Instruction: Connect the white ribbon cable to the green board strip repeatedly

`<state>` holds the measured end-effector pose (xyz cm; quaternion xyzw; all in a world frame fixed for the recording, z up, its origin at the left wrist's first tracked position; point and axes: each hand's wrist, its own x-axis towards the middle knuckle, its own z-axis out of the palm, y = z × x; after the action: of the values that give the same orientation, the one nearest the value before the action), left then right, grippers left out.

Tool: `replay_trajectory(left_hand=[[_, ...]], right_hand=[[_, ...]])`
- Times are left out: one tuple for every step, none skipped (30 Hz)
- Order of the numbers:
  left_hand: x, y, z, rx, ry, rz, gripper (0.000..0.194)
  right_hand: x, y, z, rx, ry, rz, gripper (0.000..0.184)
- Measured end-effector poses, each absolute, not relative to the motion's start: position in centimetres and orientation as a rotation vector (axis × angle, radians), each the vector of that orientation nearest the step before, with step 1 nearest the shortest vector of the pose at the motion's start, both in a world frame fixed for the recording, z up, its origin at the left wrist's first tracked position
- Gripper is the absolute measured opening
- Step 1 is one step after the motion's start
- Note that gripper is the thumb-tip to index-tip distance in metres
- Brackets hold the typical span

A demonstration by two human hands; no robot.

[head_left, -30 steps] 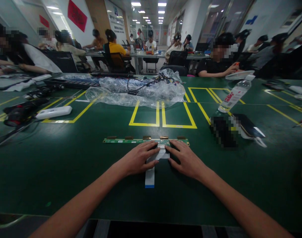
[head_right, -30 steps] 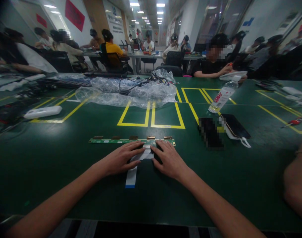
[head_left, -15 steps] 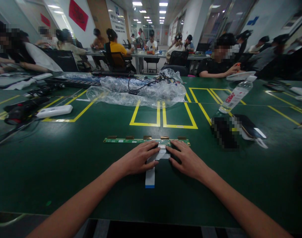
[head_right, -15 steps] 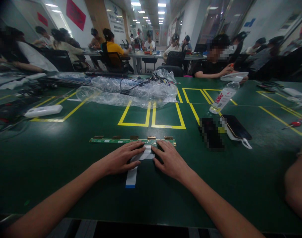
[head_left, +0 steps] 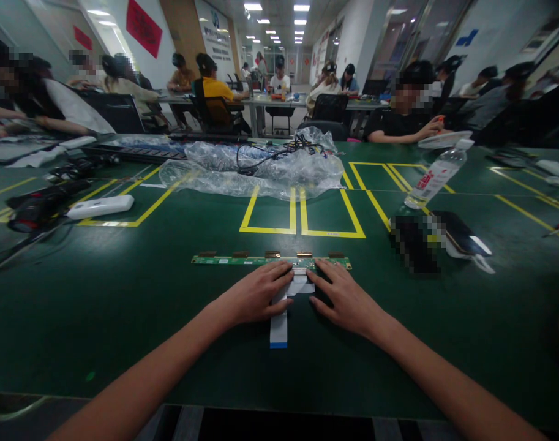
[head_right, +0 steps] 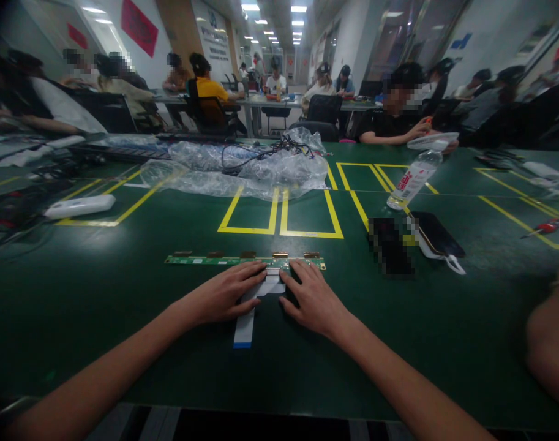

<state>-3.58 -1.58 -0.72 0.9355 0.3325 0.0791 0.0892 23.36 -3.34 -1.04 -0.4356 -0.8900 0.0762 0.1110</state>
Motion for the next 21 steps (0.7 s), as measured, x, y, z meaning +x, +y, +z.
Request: replay_trajectory(left_hand=[[-3.53,-1.60,-0.69,2.796,0.989,0.225,0.062],[-3.49,-1.62,-0.64,2.807,0.988,0.211,0.061],[-3.44,-1.64,-0.59,2.818,0.987,0.197,0.061],[-3.40,-1.67,-0.56,2.826,0.986,0.185,0.061],[-3.36,-1.71,-0.53,2.832,0.989,0.180,0.061],[-3.32,-1.74,-0.52,2.836,0.991,0.180,0.061],[-3.28,-1.78,-0.52,2.839,0.994,0.185,0.061],[-3.24,-1.82,-0.52,2.841,0.999,0.191,0.061],[-3.20,-1.85,-0.53,2.842,1.003,0.195,0.061],[-3.16,-1.87,-0.53,2.844,1.004,0.198,0.061],[-3.13,-1.89,-0.53,2.846,1.002,0.200,0.061],[-3.11,-1.89,-0.52,2.847,0.999,0.205,0.061],[-3.10,-1.87,-0.51,2.847,0.995,0.212,0.061],[-3.10,-1.85,-0.50,2.846,0.991,0.220,0.060],[-3.11,-1.83,-0.49,2.846,0.989,0.227,0.061],[-3.12,-1.80,-0.48,2.847,0.989,0.232,0.061],[-3.13,-1.77,-0.47,2.849,0.991,0.232,0.062],[-3.14,-1.74,-0.48,2.853,0.991,0.229,0.063],[-3.13,-1.72,-0.50,2.858,0.993,0.226,0.063],[-3.12,-1.69,-0.53,2.862,0.997,0.231,0.063],[-3.08,-1.67,-0.57,2.864,1.004,0.242,0.061]], right_hand=[[23.33,-3.39,-1.03,-1.283,-2.621,0.216,0.059],[23.30,-3.43,-1.02,-1.289,-2.629,0.206,0.059],[23.26,-3.47,-1.00,-1.294,-2.638,0.196,0.060],[23.22,-3.50,-0.97,-1.298,-2.647,0.189,0.060],[23.17,-3.54,-0.94,-1.301,-2.652,0.186,0.060],[23.11,-3.58,-0.89,-1.305,-2.653,0.186,0.060],[23.03,-3.61,-0.85,-1.309,-2.649,0.189,0.060],[22.96,-3.65,-0.79,-1.314,-2.643,0.193,0.061],[22.87,-3.68,-0.74,-1.322,-2.637,0.196,0.061],[22.79,-3.70,-0.68,-1.330,-2.634,0.196,0.061],[22.72,-3.71,-0.62,-1.335,-2.635,0.195,0.061],[22.67,-3.70,-0.57,-1.338,-2.638,0.193,0.061],[22.63,-3.67,-0.53,-1.338,-2.641,0.189,0.061],[22.62,-3.62,-0.50,-1.336,-2.644,0.182,0.061],[22.63,-3.56,-0.48,-1.335,-2.646,0.173,0.061],[22.66,-3.49,-0.46,-1.332,-2.647,0.164,0.061],[22.70,-3.41,-0.45,-1.327,-2.649,0.155,0.061],[22.75,-3.33,-0.45,-1.322,-2.649,0.145,0.060],[22.80,-3.24,-0.45,-1.317,-2.646,0.138,0.060],[22.85,-3.16,-0.46,-1.311,-2.641,0.133,0.058],[22.90,-3.09,-0.49,-1.306,-2.634,0.129,0.057]])
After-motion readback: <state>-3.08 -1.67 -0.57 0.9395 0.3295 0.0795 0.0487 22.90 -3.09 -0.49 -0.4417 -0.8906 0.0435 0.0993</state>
